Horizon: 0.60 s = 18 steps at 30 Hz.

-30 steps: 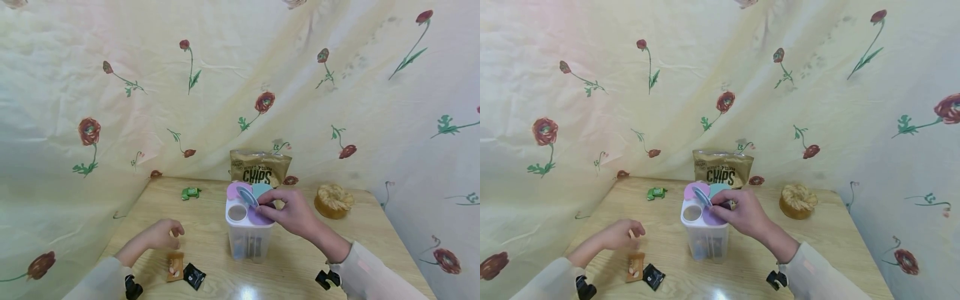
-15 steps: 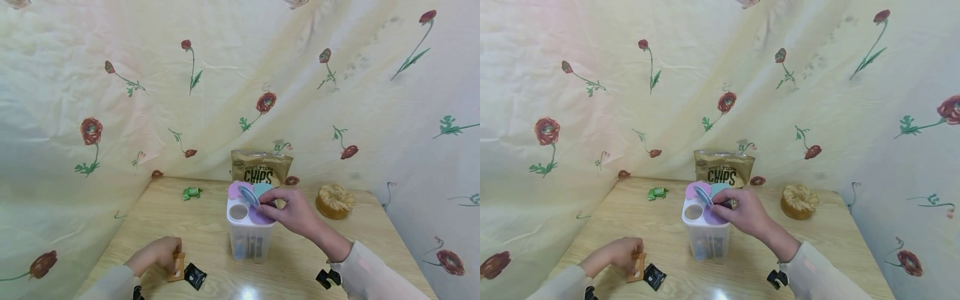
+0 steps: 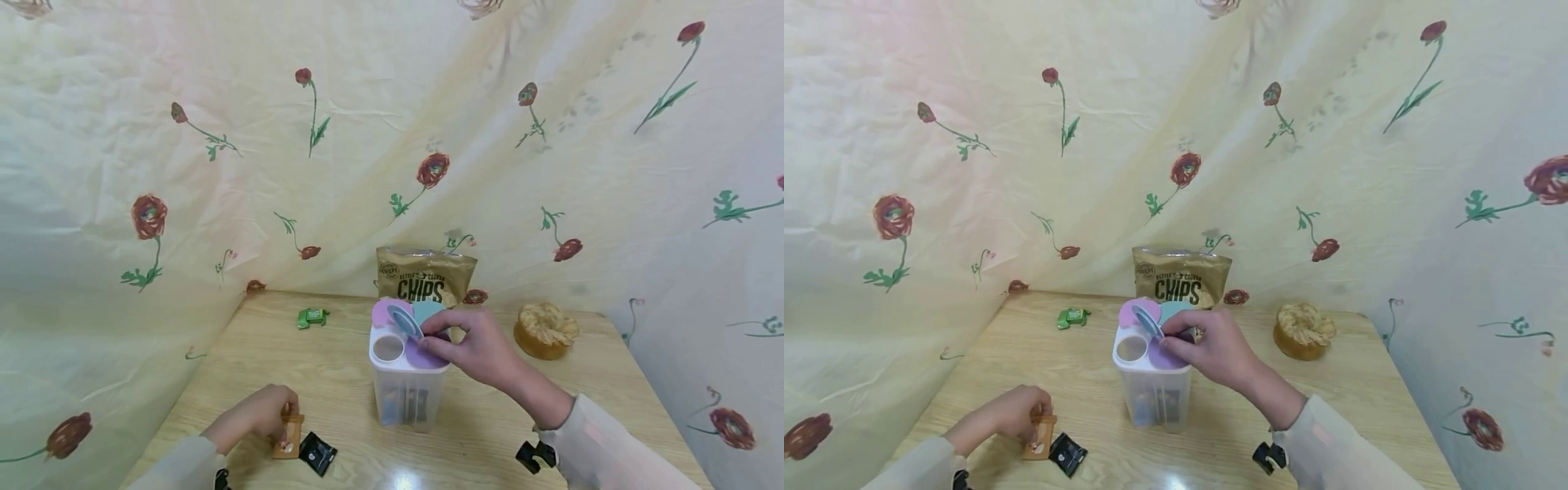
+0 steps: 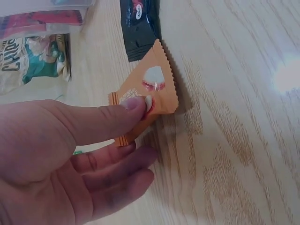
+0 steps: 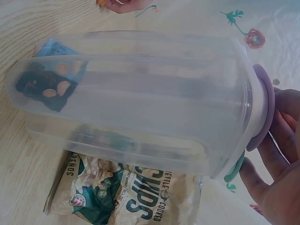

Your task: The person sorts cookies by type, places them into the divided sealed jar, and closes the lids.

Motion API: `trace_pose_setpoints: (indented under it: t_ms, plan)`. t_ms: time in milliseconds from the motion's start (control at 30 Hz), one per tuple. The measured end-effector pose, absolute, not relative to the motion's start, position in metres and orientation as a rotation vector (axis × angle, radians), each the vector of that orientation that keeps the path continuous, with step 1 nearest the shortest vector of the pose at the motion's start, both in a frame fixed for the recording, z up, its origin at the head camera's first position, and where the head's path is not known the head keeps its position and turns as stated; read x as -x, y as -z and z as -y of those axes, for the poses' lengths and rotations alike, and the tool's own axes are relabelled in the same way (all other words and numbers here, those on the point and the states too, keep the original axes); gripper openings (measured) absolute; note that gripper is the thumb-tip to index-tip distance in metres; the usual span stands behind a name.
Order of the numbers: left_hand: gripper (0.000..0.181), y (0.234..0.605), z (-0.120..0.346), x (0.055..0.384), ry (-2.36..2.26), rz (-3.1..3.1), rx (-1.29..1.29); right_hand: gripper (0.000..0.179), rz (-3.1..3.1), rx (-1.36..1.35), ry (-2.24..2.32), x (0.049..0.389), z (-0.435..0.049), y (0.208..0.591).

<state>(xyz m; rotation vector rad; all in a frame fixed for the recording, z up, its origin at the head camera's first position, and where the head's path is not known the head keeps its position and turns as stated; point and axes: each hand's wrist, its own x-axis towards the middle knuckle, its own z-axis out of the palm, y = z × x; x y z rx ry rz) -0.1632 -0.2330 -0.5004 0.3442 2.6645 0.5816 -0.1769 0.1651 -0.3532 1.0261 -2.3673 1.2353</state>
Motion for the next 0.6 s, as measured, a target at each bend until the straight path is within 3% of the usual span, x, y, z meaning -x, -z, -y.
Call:
trace_pose_setpoints:
  t_ms: [600]
  plan:
    - [0.025,0.492,0.241,0.17,-0.772,-2.634,-0.439,0.013,2.349,-1.056,-1.224,0.178,-0.166,0.355]
